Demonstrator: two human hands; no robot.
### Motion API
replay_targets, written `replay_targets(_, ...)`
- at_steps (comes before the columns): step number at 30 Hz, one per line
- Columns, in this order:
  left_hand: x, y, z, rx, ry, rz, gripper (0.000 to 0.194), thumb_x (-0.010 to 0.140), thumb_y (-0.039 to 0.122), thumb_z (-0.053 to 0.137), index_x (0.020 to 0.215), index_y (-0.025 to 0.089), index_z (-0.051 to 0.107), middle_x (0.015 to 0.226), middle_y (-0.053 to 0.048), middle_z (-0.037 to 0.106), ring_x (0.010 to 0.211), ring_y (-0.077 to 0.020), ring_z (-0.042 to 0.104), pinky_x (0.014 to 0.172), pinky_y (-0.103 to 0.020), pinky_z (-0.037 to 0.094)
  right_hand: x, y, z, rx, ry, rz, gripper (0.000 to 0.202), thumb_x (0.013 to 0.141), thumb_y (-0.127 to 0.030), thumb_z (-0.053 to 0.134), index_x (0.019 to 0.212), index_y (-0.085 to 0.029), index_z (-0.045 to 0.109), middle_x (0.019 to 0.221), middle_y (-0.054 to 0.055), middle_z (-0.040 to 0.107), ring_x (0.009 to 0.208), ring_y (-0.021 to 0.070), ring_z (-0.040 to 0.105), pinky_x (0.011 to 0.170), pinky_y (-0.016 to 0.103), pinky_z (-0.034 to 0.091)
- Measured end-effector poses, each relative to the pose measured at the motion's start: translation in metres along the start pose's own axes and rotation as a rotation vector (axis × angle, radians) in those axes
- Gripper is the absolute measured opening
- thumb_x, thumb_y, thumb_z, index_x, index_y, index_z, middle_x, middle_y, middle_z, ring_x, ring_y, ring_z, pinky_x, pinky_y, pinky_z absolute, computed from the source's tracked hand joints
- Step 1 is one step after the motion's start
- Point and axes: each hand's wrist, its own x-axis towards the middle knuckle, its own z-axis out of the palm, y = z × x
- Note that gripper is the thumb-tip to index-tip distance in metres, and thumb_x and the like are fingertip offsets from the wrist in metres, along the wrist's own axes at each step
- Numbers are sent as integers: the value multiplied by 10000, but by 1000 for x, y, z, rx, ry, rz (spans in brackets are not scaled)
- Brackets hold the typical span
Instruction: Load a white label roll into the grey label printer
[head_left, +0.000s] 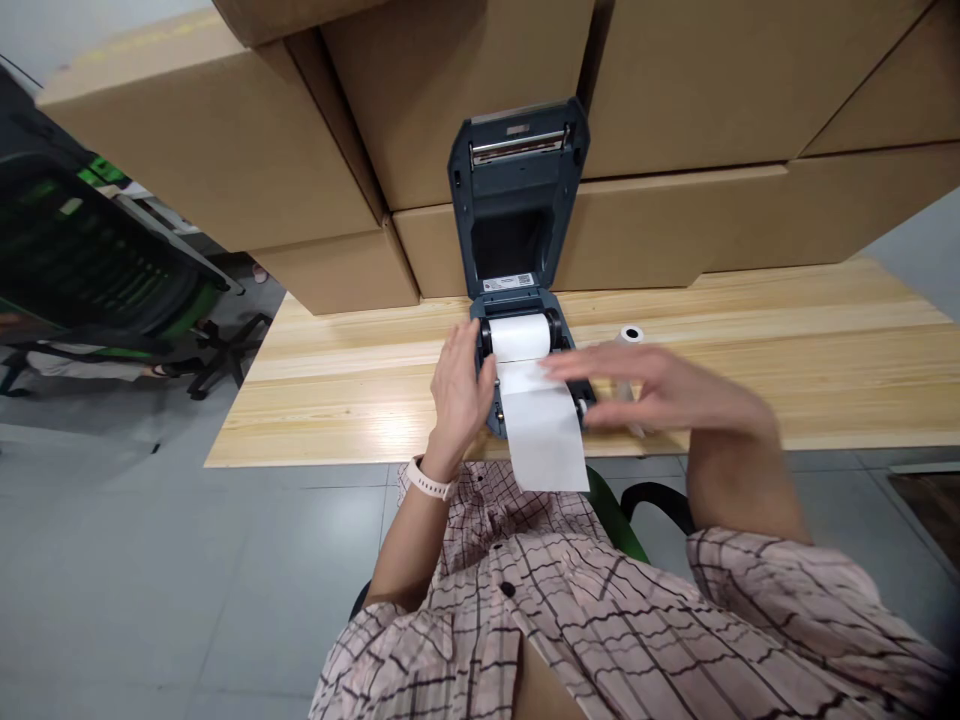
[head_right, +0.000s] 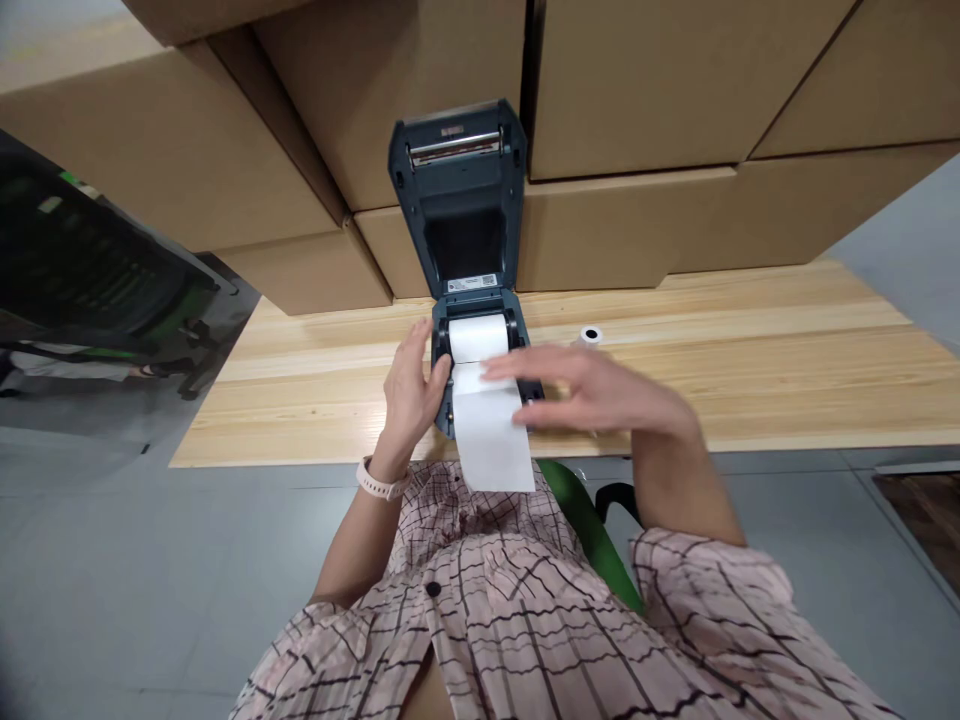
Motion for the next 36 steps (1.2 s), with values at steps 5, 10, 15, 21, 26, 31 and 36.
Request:
replay_targets(5, -55, 33, 21, 168, -265, 399, 519, 1029, 443, 596, 1510, 249, 575, 1564, -135, 620, 1528, -322, 520, 1321, -579, 363, 75, 28, -71, -84, 751, 19, 360, 1103, -389, 540, 1357, -196, 707, 1370, 39, 756, 1287, 137, 690, 1127, 288, 519)
replay_targets(10, -94, 45, 27, 352, -270, 493, 761, 1017, 432, 610, 1653, 119, 332, 1654, -217, 500, 1613, -348, 386, 1339, -577, 322, 164, 69, -96, 283, 697, 306, 636, 1135, -395, 150, 1540, -58, 504, 1402, 20, 721, 1366, 163, 629, 1104, 261, 485)
replay_targets(15, -102, 36, 10, 259, -249, 577, 703, 1017, 270, 602, 1656, 157, 334, 1622, -173, 556, 1618, -282, 386, 1319, -545, 383, 151, 68, -80, 288, 735, 184, 673, 1156, -463, 134, 1403, -121, 659, 1255, -16, 775, 1323, 180, 675, 1134, 333, 503)
replay_targets(21, -140, 7, -4, -69, 6, 589, 476, 944, 99, 609, 1385, 270, 663, 1143, -51, 838, 1105, -228, 807, 942, -430, 684, 40, 21, -6, 151, 565, -27, 738, 1049, -788, 279, 1537, -326, 583, 1567, -8, 623, 1499, 254, 533, 1259, 473, 429)
replay_targets(26, -130, 5, -19, -155, 371, 275, 351, 1012, 150, 551, 1268, 316, 726, 1130, -22, 807, 1112, -193, 772, 938, -379, 652, -7, 7, 60, -100, 551, 79, 533, 1079, -650, 376, 1286, -345, 761, 1438, 22, 720, 1459, 312, 566, 1269, 619, 385)
replay_targets(31, -66, 15, -3, -382, 154, -209, 677, 1026, 507, 575, 1642, 335, 354, 1748, -73, 360, 1635, -285, 346, 1322, -466, 373, -7, 14, 96, -77, 708, 239, 469, 1039, -556, 466, 1427, -363, 646, 1484, 24, 674, 1515, 311, 500, 1292, 599, 365)
replay_targets(36, -47, 6, 15, -578, -31, -377, 881, 976, 552, 636, 1694, 294, 197, 1765, -114, 327, 1624, -319, 367, 1307, -462, 403, -13, 16, 109, 215, 641, 439, 952, 993, -711, 437, 1723, -291, -8, 1815, 92, 184, 1666, 287, 249, 1312, 537, 356)
